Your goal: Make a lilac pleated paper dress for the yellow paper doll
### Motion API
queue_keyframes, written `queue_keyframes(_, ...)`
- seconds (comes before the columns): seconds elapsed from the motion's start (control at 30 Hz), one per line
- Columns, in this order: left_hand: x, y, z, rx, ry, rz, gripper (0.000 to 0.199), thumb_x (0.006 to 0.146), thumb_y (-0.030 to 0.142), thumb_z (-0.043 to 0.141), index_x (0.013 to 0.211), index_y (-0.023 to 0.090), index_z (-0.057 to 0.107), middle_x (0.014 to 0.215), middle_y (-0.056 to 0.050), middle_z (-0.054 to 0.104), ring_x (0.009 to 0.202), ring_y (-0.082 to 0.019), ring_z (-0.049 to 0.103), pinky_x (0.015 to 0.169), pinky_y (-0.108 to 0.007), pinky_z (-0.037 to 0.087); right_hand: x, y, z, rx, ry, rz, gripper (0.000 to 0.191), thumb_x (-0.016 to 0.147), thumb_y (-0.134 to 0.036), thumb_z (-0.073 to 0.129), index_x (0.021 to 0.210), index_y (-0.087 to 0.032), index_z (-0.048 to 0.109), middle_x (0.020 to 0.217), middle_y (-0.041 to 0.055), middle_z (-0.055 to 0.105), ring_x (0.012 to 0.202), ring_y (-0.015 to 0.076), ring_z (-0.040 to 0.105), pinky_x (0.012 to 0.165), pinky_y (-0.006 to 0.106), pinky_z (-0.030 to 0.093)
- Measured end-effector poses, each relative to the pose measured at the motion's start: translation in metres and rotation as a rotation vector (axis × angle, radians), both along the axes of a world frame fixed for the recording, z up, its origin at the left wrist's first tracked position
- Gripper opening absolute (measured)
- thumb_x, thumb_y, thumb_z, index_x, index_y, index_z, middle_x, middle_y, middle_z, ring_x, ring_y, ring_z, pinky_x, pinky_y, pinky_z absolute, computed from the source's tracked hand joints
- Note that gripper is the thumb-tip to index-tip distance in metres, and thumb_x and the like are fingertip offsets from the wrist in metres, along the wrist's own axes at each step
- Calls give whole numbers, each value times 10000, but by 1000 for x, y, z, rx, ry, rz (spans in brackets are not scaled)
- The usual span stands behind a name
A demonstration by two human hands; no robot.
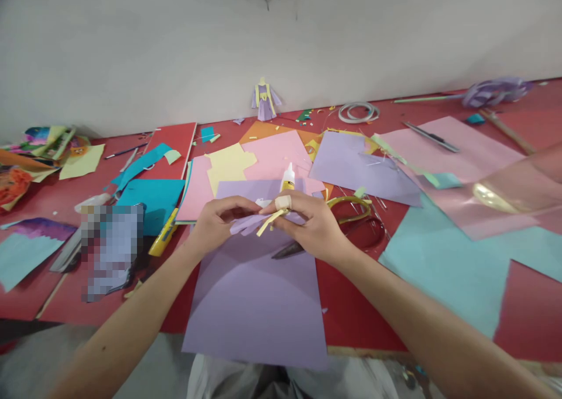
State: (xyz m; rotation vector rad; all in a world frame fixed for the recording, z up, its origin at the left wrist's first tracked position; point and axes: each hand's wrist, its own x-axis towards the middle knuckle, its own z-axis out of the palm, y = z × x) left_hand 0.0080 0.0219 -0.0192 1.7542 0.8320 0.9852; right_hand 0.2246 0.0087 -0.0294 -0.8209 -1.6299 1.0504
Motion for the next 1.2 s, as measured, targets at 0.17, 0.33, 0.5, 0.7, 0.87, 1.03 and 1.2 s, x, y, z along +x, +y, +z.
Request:
queue_keyframes(0.17, 0, -1, 3, 133, 2, 27, 69, 819, 227, 757, 824, 159, 766, 815, -58, 777, 728, -149, 723, 659, -211, 575, 2, 0, -1, 14, -42, 8, 211, 842, -142, 709, 953, -304, 786, 894, 7, 721, 851, 176, 671, 747, 311, 502)
queue_keyframes(0.33, 1, -1, 2, 337, -20, 25, 58, 846, 222, 757, 837, 165, 763, 843, -73, 786, 784, -160, 739, 731, -232, 583, 2, 1, -1, 29, -47, 12, 206, 834, -141, 712, 948, -291, 797, 878, 20, 710, 841, 189, 675, 732, 324, 506)
queue_keyframes(0.5, 1, -1, 1, 72, -7, 24, 109, 818, 241, 773, 900, 170, 778, 911, -71, 795, 807, -169, 745, 702, -230, 591, 0, 1, 0, 28, -37, -12, 179, 833, -172, 735, 947, -292, 804, 871, 27, 714, 821, 190, 674, 728, 333, 520)
queue_keyframes(0.7, 2, -4, 3, -63, -81, 41, 90, 776, 244, 793, 815, 164, 781, 798, -49, 786, 611, -139, 710, 572, -220, 571, -1, -1, 5, 36, -44, -17, 89, 844, -283, 766, 920, -279, 812, 836, 31, 725, 762, 174, 666, 680, 313, 520)
queue_keyframes(0.87, 4, -5, 4, 37, -99, 65, 46, 742, 141, 785, 779, 166, 777, 720, -23, 770, 598, -122, 703, 554, -187, 545, -1, 1, 4, 27, -42, -21, 91, 839, -300, 778, 921, -277, 810, 855, 32, 731, 807, 173, 680, 715, 300, 546)
queue_keyframes(1.03, 3, -6, 4, -4, -95, 73, 122, 791, 125, 714, 874, 173, 790, 835, -42, 799, 630, -136, 730, 587, -209, 585, -1, 0, 5, -1, -10, -21, 119, 842, -346, 773, 921, -262, 803, 891, 43, 741, 830, 178, 687, 757, 312, 568)
queue_keyframes(1.2, 1, -4, 5, 142, -47, 54, 135, 849, 129, 674, 895, 187, 787, 805, -37, 796, 629, -139, 734, 616, -225, 594, -1, -1, 5, -34, -6, -19, 157, 837, -386, 775, 926, -260, 804, 908, 55, 744, 850, 195, 697, 769, 338, 587)
